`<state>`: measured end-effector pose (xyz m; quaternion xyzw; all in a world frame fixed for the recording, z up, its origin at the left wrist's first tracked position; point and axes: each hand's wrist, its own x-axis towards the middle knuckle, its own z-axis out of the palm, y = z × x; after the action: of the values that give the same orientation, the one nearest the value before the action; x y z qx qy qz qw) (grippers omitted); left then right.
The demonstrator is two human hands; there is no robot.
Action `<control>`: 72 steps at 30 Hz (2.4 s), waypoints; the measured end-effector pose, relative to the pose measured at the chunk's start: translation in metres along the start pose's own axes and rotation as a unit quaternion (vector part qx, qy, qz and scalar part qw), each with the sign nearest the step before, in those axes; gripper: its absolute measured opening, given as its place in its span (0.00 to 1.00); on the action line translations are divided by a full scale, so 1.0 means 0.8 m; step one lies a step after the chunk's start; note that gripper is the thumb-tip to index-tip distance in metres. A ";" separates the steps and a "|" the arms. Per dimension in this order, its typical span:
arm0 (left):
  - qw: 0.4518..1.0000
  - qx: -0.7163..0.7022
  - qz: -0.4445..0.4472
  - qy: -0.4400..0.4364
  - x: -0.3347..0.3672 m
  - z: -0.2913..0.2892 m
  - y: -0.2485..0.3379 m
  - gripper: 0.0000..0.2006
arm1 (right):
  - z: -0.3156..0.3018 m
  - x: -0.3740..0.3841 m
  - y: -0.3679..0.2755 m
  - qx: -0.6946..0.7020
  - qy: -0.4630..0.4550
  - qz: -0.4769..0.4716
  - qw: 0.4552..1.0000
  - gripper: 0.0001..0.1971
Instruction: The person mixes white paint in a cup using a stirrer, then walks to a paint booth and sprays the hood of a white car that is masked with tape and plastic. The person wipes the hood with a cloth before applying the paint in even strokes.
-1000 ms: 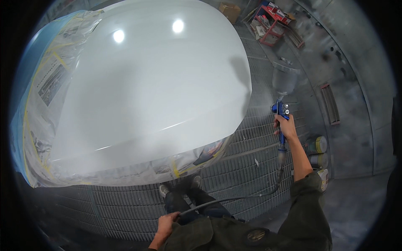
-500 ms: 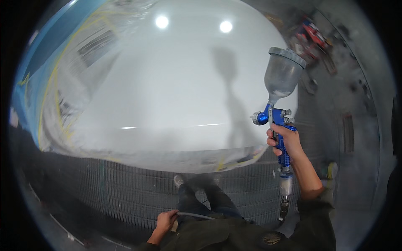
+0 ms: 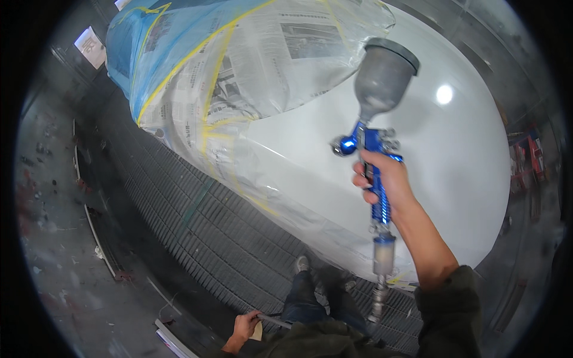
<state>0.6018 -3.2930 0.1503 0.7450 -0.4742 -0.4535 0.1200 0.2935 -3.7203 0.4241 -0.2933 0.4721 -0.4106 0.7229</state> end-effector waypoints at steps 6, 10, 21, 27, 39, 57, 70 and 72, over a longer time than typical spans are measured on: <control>0.991 -0.102 -0.054 0.071 -0.023 -0.001 -0.030 0.10 | 0.069 0.068 -0.012 0.031 -0.076 -0.043 0.996 0.09; 0.990 -0.109 -0.029 0.089 -0.027 -0.008 -0.007 0.09 | 0.025 0.051 -0.022 -0.002 -0.039 -0.044 0.998 0.09; 0.998 -0.026 0.039 -0.047 0.058 0.016 0.142 0.11 | -0.224 -0.094 -0.044 -0.041 0.082 -0.008 0.996 0.09; 0.967 0.040 0.173 -0.180 0.158 -0.015 0.200 0.12 | -0.275 -0.092 -0.028 -0.035 0.176 0.009 0.984 0.09; 0.908 0.022 0.259 -0.330 0.283 -0.035 0.188 0.10 | -0.293 -0.088 -0.004 -0.111 0.376 0.013 0.920 0.12; 0.922 0.055 0.251 -0.291 0.341 -0.074 0.173 0.12 | -0.295 -0.018 -0.011 -0.166 0.472 -0.016 0.866 0.08; 0.985 -0.046 0.113 -0.124 0.337 -0.164 0.045 0.12 | -0.042 0.174 0.026 -0.107 0.235 0.038 0.965 0.09; 0.987 -0.054 0.088 -0.123 0.342 -0.197 0.025 0.12 | -0.001 0.203 0.032 -0.093 0.197 0.031 0.975 0.09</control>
<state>0.7525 -3.5657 0.0970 0.6310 -0.5243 -0.5544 0.1399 0.3364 -3.8493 0.3310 -0.2573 0.6502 -0.3922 0.5977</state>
